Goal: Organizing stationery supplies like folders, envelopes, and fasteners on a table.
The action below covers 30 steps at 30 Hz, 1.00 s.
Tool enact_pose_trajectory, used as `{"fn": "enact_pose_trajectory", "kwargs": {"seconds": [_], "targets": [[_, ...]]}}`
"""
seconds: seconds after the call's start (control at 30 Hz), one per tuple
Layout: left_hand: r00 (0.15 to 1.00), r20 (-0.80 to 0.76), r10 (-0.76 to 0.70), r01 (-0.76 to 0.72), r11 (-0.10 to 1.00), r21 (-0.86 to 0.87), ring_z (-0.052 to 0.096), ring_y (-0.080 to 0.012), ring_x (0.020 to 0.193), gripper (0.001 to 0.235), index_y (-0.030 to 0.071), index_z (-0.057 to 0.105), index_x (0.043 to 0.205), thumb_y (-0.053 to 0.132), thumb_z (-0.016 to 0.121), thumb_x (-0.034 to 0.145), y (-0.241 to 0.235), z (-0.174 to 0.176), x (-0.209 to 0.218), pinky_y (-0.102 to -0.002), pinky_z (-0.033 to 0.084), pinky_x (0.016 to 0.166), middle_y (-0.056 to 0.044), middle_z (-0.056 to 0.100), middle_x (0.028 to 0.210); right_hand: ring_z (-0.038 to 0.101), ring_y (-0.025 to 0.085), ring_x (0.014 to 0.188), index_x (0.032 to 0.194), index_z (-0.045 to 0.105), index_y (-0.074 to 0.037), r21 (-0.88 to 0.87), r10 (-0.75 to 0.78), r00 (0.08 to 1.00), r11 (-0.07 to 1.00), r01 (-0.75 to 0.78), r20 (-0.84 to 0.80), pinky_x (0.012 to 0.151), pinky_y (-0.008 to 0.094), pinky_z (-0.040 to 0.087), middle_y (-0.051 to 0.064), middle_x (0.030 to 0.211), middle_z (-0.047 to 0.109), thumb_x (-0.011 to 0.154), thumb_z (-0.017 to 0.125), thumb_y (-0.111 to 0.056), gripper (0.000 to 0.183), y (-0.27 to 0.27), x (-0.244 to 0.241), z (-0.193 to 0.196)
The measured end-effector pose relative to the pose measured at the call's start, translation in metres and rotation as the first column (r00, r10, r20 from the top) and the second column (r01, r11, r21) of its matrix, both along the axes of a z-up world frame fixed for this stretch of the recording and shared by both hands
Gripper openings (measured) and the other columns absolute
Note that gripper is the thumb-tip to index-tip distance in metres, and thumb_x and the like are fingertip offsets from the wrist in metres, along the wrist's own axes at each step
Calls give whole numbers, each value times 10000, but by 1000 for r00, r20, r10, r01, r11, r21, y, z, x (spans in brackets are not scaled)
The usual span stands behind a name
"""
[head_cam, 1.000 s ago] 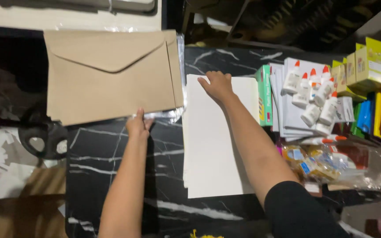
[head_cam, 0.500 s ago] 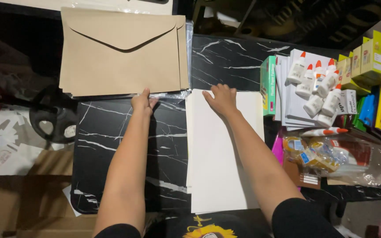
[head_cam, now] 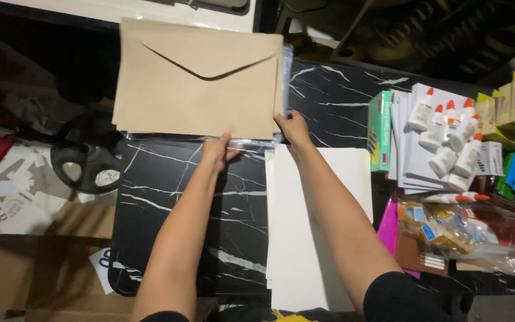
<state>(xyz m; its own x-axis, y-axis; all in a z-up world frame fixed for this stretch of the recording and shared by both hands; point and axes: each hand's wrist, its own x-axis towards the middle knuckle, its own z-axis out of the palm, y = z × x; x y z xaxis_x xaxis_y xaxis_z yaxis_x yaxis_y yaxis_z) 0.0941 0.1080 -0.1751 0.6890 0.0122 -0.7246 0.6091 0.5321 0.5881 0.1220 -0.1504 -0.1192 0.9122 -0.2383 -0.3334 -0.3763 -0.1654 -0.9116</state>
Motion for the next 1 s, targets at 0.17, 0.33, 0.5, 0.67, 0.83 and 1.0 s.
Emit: {"fn": "enact_pose_trajectory", "kwargs": {"seconds": [0.17, 0.33, 0.5, 0.67, 0.83, 1.0], "targets": [[782, -27, -623, 603, 743, 290, 732, -246, 701, 368, -8, 679, 1048, 344, 632, 955, 66, 73, -8, -355, 591, 616, -181, 768, 905, 616, 178, 719, 1017, 663, 36, -205, -1, 999, 979, 9, 35, 617, 340, 505, 98, 815, 669, 807, 856, -236, 395, -2, 13, -15], [905, -5, -426, 158, 324, 933, 703, -336, 899, 349, 19, 698, 1120, 345, 581, 1073, 173, 95, 29, -473, 540, 830, -186, 724, 948, 657, 316, 858, 1050, 649, 56, -553, 16, 970, 824, 125, 243, 748, 412, 525, 206, 925, 678, 804, 819, -222, 408, 26, 6, 29], [889, -76, -451, -7, -179, 984, 574, -504, 1137, 390, -37, 637, 1222, 234, 698, 949, 202, 38, 58, -562, 507, 945, -296, 602, 1252, 638, 427, 1075, 1153, 689, 72, -653, 99, 964, 752, 89, 245, 958, 454, 507, 297, 1135, 666, 908, 725, -340, 480, 36, 17, 2], [891, -117, -439, 98, -65, 993, 633, -488, 1028, 374, -66, 678, 1128, 235, 724, 911, 200, 41, 82, -548, 522, 873, -319, 658, 1117, 709, 402, 1029, 1127, 724, 50, -610, 86, 987, 793, 14, 135, 935, 436, 553, 275, 1077, 726, 906, 708, -380, 484, 38, 15, 26], [895, 154, -419, 90, 507, 857, 732, -280, 910, 284, -32, 725, 1087, 187, 705, 907, 219, 30, 104, -396, 559, 823, -168, 759, 1021, 733, 386, 989, 1174, 682, 35, -529, 57, 995, 848, -2, 87, 889, 428, 568, 261, 1049, 744, 881, 721, -386, 515, 47, 7, 39], [888, 26, -459, 189, 417, 889, 692, -253, 890, 424, -52, 643, 1229, 211, 737, 910, 248, 57, 120, -402, 553, 737, -176, 723, 1058, 750, 327, 975, 1208, 642, 26, -461, 10, 997, 887, 28, 80, 858, 395, 580, 226, 1070, 758, 866, 760, -303, 490, 53, 3, 38]]}}
